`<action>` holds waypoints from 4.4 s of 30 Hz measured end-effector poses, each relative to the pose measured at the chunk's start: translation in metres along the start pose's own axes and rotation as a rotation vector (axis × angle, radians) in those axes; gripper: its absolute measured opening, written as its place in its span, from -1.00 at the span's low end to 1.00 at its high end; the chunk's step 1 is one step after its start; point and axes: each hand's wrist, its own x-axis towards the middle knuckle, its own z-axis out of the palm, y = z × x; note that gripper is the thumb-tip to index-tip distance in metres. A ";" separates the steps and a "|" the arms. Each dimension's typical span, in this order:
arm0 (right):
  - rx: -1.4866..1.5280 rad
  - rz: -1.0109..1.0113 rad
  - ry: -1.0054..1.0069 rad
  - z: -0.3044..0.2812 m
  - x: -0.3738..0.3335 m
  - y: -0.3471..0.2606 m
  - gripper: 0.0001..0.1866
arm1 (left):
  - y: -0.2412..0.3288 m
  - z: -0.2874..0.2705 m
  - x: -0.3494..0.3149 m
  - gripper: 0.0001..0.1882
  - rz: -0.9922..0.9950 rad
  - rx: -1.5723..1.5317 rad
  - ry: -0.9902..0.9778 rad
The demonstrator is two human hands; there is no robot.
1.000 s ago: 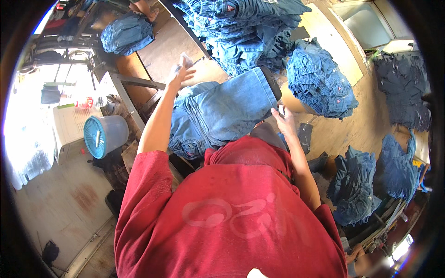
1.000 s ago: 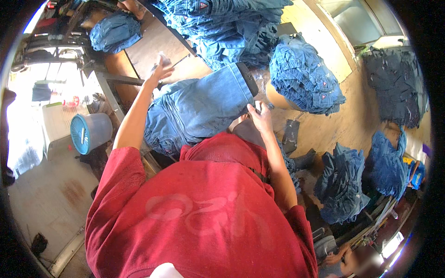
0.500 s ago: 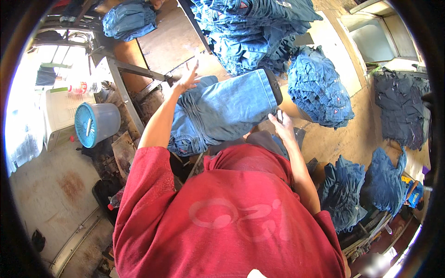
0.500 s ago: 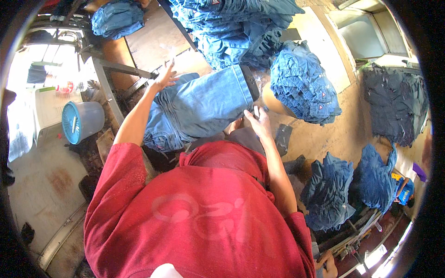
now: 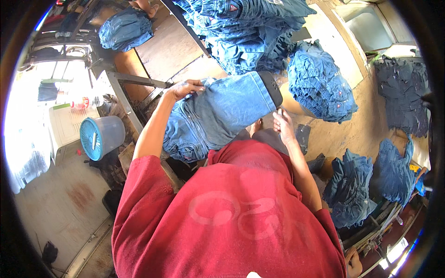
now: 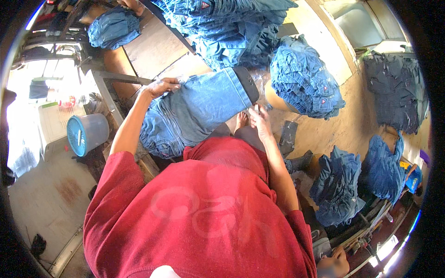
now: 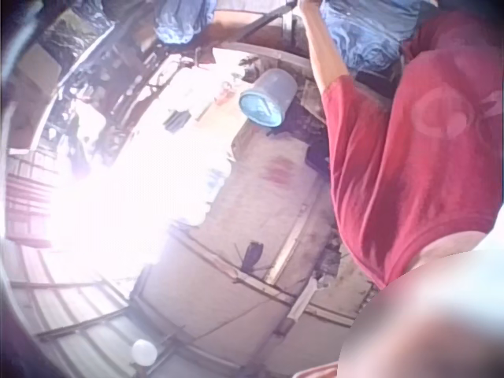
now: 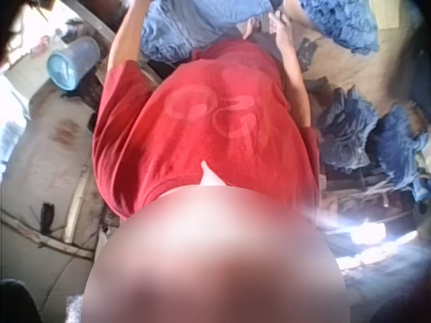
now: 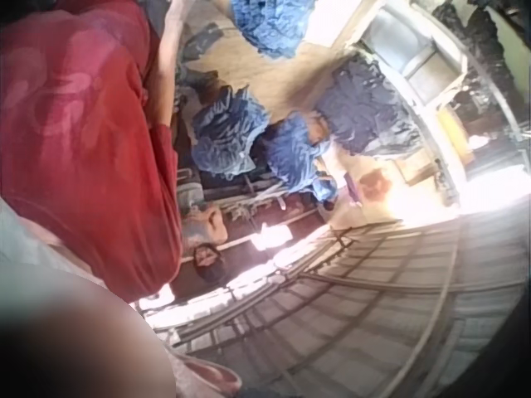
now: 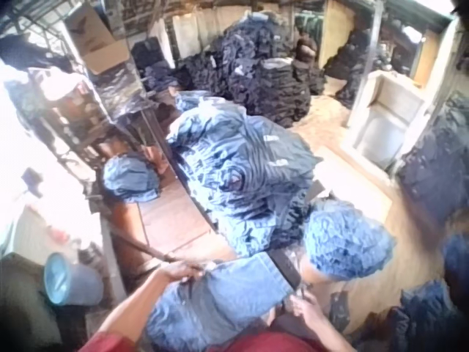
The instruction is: The person repeatedly picks up denim jeans from a pile, lays them on a wooden table, and uses a small blade to trim loose threads and excess fabric along the hem. After each trim, the jeans are tossed aside and a new pair is selected from the pile.
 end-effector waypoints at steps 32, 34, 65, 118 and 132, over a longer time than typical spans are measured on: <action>-0.850 -0.613 0.142 0.169 -0.030 -0.067 -0.80 | 0.060 0.085 0.112 -0.27 0.249 0.559 0.516; -1.040 -0.681 0.169 0.191 -0.027 -0.063 -0.78 | 0.056 0.086 0.112 -0.34 0.262 0.593 0.537; -1.163 -0.843 0.202 0.189 -0.043 -0.028 -0.71 | 0.030 0.092 0.129 -0.69 0.391 0.410 0.708; -1.372 -0.820 0.152 0.188 -0.046 -0.031 -0.80 | 0.025 0.093 0.134 -0.72 0.349 0.392 0.727; -1.286 -0.878 0.172 0.183 -0.042 -0.030 -0.79 | 0.025 0.093 0.135 -0.69 0.375 0.408 0.738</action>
